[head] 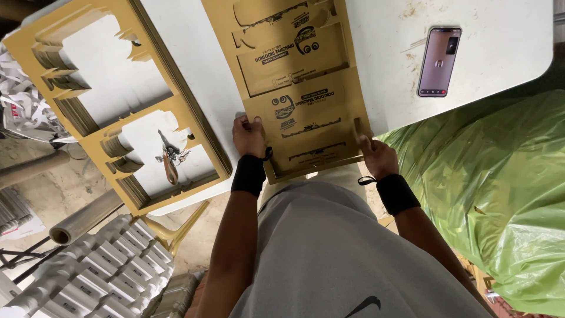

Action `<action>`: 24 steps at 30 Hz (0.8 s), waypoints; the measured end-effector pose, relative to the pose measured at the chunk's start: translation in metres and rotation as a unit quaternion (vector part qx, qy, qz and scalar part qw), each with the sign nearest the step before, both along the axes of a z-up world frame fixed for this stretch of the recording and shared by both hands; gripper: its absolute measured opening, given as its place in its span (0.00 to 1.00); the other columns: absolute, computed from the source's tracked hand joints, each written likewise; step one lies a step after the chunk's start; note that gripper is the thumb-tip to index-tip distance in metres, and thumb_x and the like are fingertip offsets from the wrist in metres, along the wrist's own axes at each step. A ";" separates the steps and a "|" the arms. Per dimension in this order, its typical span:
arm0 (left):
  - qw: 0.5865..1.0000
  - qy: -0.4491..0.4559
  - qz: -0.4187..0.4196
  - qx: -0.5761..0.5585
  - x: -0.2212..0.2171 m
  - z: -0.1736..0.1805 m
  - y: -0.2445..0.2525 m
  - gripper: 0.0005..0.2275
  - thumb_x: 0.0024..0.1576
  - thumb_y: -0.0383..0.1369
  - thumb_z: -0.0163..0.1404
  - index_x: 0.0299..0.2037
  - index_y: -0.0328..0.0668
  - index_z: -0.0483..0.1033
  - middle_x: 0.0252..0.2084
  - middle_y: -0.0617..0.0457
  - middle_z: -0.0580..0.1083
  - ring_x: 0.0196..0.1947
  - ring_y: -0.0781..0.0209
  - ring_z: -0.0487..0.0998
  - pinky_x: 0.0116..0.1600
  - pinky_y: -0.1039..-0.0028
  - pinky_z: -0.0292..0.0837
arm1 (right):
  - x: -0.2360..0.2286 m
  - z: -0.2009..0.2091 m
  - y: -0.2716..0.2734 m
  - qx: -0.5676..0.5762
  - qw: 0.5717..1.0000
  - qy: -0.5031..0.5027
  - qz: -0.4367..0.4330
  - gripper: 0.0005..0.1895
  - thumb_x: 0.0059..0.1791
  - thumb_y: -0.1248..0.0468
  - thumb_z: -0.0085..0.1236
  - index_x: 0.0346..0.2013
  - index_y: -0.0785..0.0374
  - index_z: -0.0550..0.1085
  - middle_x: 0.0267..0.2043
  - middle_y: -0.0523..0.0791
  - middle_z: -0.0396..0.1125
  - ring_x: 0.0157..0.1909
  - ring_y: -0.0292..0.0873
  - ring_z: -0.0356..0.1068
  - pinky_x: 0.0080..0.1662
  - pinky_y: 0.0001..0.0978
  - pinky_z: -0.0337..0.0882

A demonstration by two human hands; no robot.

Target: The person assembles flat cardboard pieces into a box-like structure on a white table. They fold the cardboard along pre-cut lines, tuck flaps into slots, and press the edges to secure the shape. The person handles multiple cardboard pieces, stacking them and repeating the folding process.

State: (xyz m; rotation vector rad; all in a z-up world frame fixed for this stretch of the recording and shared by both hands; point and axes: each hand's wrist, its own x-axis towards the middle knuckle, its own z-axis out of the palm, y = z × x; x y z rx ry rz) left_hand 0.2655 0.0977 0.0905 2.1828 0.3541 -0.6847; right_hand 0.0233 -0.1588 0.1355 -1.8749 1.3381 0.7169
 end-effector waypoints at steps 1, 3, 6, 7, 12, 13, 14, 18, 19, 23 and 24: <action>1.000 0.001 -0.001 -0.001 -0.001 -0.002 -0.001 0.19 0.62 0.44 0.54 0.57 0.44 0.69 0.53 0.44 0.70 0.59 0.41 0.73 0.63 0.53 0.69 | 0.004 0.006 0.001 -0.001 1.000 0.001 -0.001 0.46 0.52 0.25 0.34 0.45 0.64 0.79 0.45 0.63 0.74 0.58 0.70 0.68 0.60 0.59 0.67; 1.000 -0.014 0.024 -0.007 -0.004 -0.006 -0.002 0.17 0.63 0.41 0.53 0.58 0.45 0.66 0.54 0.44 0.69 0.59 0.42 0.72 0.64 0.54 0.68 | 0.011 0.018 0.002 -0.002 1.000 0.011 0.006 0.48 0.52 0.24 0.32 0.45 0.65 0.79 0.46 0.63 0.73 0.59 0.69 0.68 0.60 0.59 0.66; 0.999 -0.010 0.036 -0.022 -0.005 0.002 -0.006 0.16 0.65 0.40 0.50 0.59 0.50 0.62 0.55 0.46 0.68 0.60 0.45 0.71 0.65 0.55 0.67 | 0.004 0.006 -0.001 -0.002 1.000 0.001 0.004 0.48 0.52 0.23 0.32 0.44 0.64 0.79 0.45 0.63 0.73 0.58 0.69 0.68 0.60 0.60 0.67; 0.999 -0.009 0.037 -0.022 -0.005 -0.002 -0.005 0.16 0.65 0.40 0.50 0.59 0.50 0.62 0.55 0.46 0.68 0.60 0.45 0.71 0.65 0.55 0.67 | 0.007 0.011 0.000 -0.002 1.000 0.002 0.004 0.48 0.52 0.23 0.32 0.44 0.64 0.79 0.45 0.63 0.73 0.58 0.69 0.68 0.60 0.60 0.67; 0.999 0.017 -0.014 -0.037 -0.001 -0.020 0.002 0.14 0.69 0.43 0.41 0.57 0.45 0.65 0.54 0.45 0.67 0.61 0.44 0.70 0.65 0.53 0.67 | 0.015 0.024 0.005 -0.010 1.000 0.012 0.000 0.46 0.53 0.26 0.31 0.45 0.64 0.79 0.46 0.64 0.73 0.59 0.70 0.68 0.59 0.61 0.67; 0.999 0.017 -0.013 -0.038 -0.001 -0.021 0.002 0.14 0.69 0.43 0.41 0.57 0.45 0.65 0.54 0.45 0.67 0.61 0.44 0.70 0.65 0.53 0.67 | 0.015 0.024 0.004 -0.011 1.000 0.013 0.001 0.46 0.53 0.26 0.31 0.45 0.64 0.79 0.46 0.64 0.73 0.59 0.70 0.68 0.59 0.61 0.67; 0.997 0.027 0.002 -0.069 -0.001 -0.023 0.002 0.14 0.68 0.44 0.42 0.56 0.45 0.66 0.54 0.45 0.67 0.61 0.44 0.69 0.65 0.52 0.66 | 0.016 0.024 0.002 -0.030 0.999 0.038 0.014 0.44 0.54 0.27 0.31 0.46 0.62 0.79 0.46 0.62 0.74 0.58 0.68 0.69 0.59 0.58 0.68; 0.995 0.059 0.042 -0.074 0.011 0.032 -0.012 0.17 0.56 0.49 0.49 0.43 0.45 0.70 0.41 0.54 0.75 0.44 0.57 0.75 0.50 0.66 0.66 | 0.013 0.002 0.004 -0.229 0.969 -0.078 0.044 0.21 0.56 0.44 0.45 0.40 0.59 0.73 0.45 0.54 0.70 0.49 0.59 0.69 0.43 0.57 0.69; 0.995 0.059 0.043 -0.073 0.012 0.027 -0.010 0.17 0.56 0.49 0.49 0.43 0.45 0.70 0.41 0.54 0.75 0.44 0.57 0.75 0.50 0.66 0.66 | 0.018 -0.007 -0.003 -0.228 0.970 -0.077 0.045 0.21 0.56 0.44 0.45 0.40 0.59 0.73 0.45 0.54 0.70 0.49 0.59 0.69 0.43 0.57 0.69; 0.998 0.045 0.020 -0.036 0.010 -0.001 -0.002 0.18 0.54 0.51 0.51 0.44 0.50 0.72 0.42 0.55 0.79 0.44 0.57 0.78 0.51 0.67 0.70 | 0.050 -0.034 -0.026 -0.250 0.924 -0.284 0.056 0.13 0.54 0.57 0.57 0.48 0.62 0.73 0.41 0.50 0.66 0.40 0.50 0.66 0.42 0.47 0.69; 0.998 0.042 0.025 -0.038 0.010 -0.010 0.000 0.15 0.55 0.48 0.52 0.43 0.50 0.72 0.41 0.55 0.80 0.43 0.58 0.79 0.51 0.67 0.71 | 0.061 -0.038 -0.031 -0.236 0.919 -0.314 0.032 0.13 0.53 0.59 0.59 0.50 0.60 0.74 0.40 0.48 0.66 0.36 0.46 0.67 0.43 0.43 0.70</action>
